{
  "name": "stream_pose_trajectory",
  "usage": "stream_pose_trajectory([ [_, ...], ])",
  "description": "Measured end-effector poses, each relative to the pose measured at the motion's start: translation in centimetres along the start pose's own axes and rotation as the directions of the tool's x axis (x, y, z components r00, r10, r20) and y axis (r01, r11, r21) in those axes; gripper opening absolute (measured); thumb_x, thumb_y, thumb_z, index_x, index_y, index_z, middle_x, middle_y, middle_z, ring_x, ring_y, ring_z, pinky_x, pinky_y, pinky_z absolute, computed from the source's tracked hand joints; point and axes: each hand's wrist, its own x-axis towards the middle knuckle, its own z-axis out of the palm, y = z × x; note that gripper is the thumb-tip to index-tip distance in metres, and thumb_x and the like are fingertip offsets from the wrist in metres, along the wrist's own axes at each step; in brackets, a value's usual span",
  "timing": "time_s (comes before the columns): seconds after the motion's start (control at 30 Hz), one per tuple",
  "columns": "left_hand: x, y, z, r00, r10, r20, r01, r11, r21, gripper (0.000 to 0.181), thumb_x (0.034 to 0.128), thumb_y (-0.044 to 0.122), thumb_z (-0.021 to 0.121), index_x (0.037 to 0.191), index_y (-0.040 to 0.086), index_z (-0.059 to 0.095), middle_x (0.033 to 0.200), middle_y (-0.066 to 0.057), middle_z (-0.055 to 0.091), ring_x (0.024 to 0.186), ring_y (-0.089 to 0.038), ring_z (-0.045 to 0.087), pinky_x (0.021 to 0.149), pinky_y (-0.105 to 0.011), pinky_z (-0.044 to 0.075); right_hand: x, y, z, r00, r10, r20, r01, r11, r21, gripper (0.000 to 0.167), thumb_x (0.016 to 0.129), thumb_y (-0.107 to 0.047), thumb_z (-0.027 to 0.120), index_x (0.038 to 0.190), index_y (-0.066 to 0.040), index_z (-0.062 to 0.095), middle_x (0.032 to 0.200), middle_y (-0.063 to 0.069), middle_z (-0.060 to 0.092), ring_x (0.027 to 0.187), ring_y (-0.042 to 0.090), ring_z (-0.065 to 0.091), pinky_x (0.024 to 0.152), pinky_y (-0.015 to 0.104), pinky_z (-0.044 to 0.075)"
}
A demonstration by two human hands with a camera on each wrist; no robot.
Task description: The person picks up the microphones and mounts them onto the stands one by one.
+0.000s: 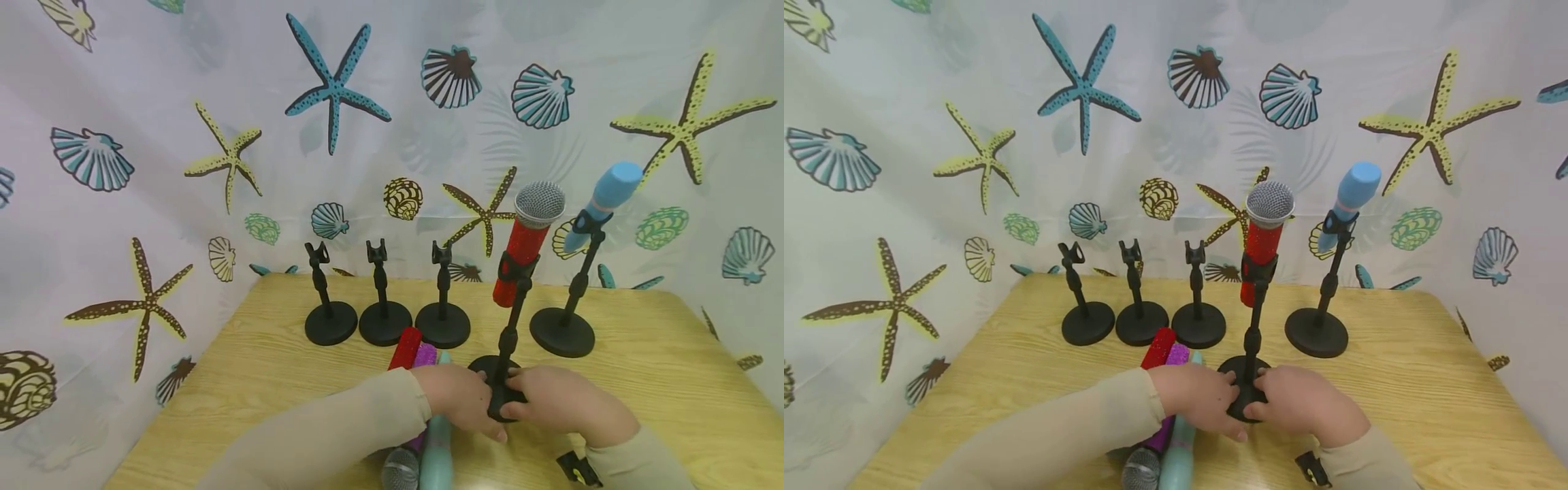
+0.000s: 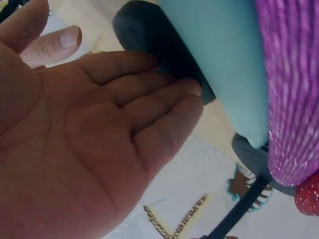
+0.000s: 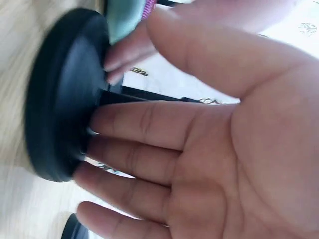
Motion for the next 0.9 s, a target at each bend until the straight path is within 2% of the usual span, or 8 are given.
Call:
stream_pose_trajectory([
  [0.2, 2.1, -0.5, -1.0, 0.998, -0.068, 0.011, 0.067, 0.995, 0.070, 0.064, 0.0913, 0.073, 0.053, 0.137, 0.030, 0.064, 0.160, 0.011, 0.032, 0.140, -0.010, 0.041, 0.110, -0.036, 0.037, 0.7, 0.9, 0.6, 0.998, 0.050, -0.043, -0.053, 0.996, -0.071, 0.066, 0.092, -0.047, 0.071, 0.135, 0.002, 0.062, 0.143, 0.023, 0.054, 0.119, 0.042, 0.061, 0.094, 0.055, 0.050],
  [0.33, 3.2, -0.8, -2.1, 0.997, -0.071, 0.018, 0.068, 0.991, 0.112, 0.066, 0.0923, 0.070, 0.055, 0.145, 0.030, 0.056, 0.162, 0.011, 0.028, 0.145, -0.008, 0.032, 0.115, -0.033, 0.030, 1.5, 1.8, 0.8, 0.994, 0.061, -0.089, -0.068, 0.995, -0.075, 0.066, 0.093, -0.043, 0.070, 0.138, 0.004, 0.058, 0.145, 0.027, 0.050, 0.119, 0.043, 0.060, 0.094, 0.056, 0.049],
  [0.47, 4.2, -1.1, -2.9, 0.997, -0.080, 0.020, 0.077, 0.989, 0.123, 0.068, 0.0937, 0.066, 0.056, 0.151, 0.029, 0.048, 0.164, 0.011, 0.024, 0.146, -0.007, 0.029, 0.115, -0.029, 0.028, 2.6, 2.7, 0.8, 0.990, 0.072, -0.125, -0.082, 0.993, -0.082, 0.065, 0.094, -0.040, 0.068, 0.139, 0.006, 0.057, 0.145, 0.029, 0.049, 0.121, 0.046, 0.059, 0.096, 0.058, 0.047],
  [0.63, 5.4, -1.7, -3.6, 0.995, -0.096, 0.013, 0.094, 0.991, 0.098, 0.060, 0.0974, 0.052, 0.056, 0.151, 0.028, 0.048, 0.164, 0.012, 0.024, 0.140, -0.007, 0.038, 0.109, -0.027, 0.033, 3.7, 3.4, 0.5, 0.986, 0.101, -0.130, -0.112, 0.990, -0.085, 0.065, 0.096, -0.039, 0.066, 0.141, 0.006, 0.055, 0.147, 0.030, 0.046, 0.126, 0.049, 0.053, 0.099, 0.060, 0.044],
  [0.8, 6.6, -2.5, -4.4, 0.996, -0.087, -0.015, 0.088, 0.991, 0.097, 0.051, 0.1006, 0.042, 0.051, 0.148, 0.024, 0.053, 0.159, 0.011, 0.035, 0.132, -0.009, 0.047, 0.107, -0.027, 0.036, 4.7, 4.1, 0.0, 0.983, 0.131, -0.131, -0.142, 0.987, -0.079, 0.063, 0.096, -0.038, 0.064, 0.142, 0.005, 0.054, 0.149, 0.029, 0.045, 0.128, 0.049, 0.051, 0.100, 0.061, 0.043],
  [0.9, 7.3, -2.9, -4.8, 0.996, -0.084, -0.039, 0.087, 0.994, 0.068, 0.049, 0.0999, 0.039, 0.053, 0.145, 0.022, 0.057, 0.153, 0.010, 0.044, 0.121, -0.011, 0.052, 0.103, -0.029, 0.039, 5.2, 4.7, -0.3, 0.981, 0.144, -0.127, -0.154, 0.986, -0.068, 0.062, 0.096, -0.037, 0.064, 0.143, 0.004, 0.053, 0.150, 0.028, 0.043, 0.129, 0.049, 0.050, 0.101, 0.061, 0.042],
])
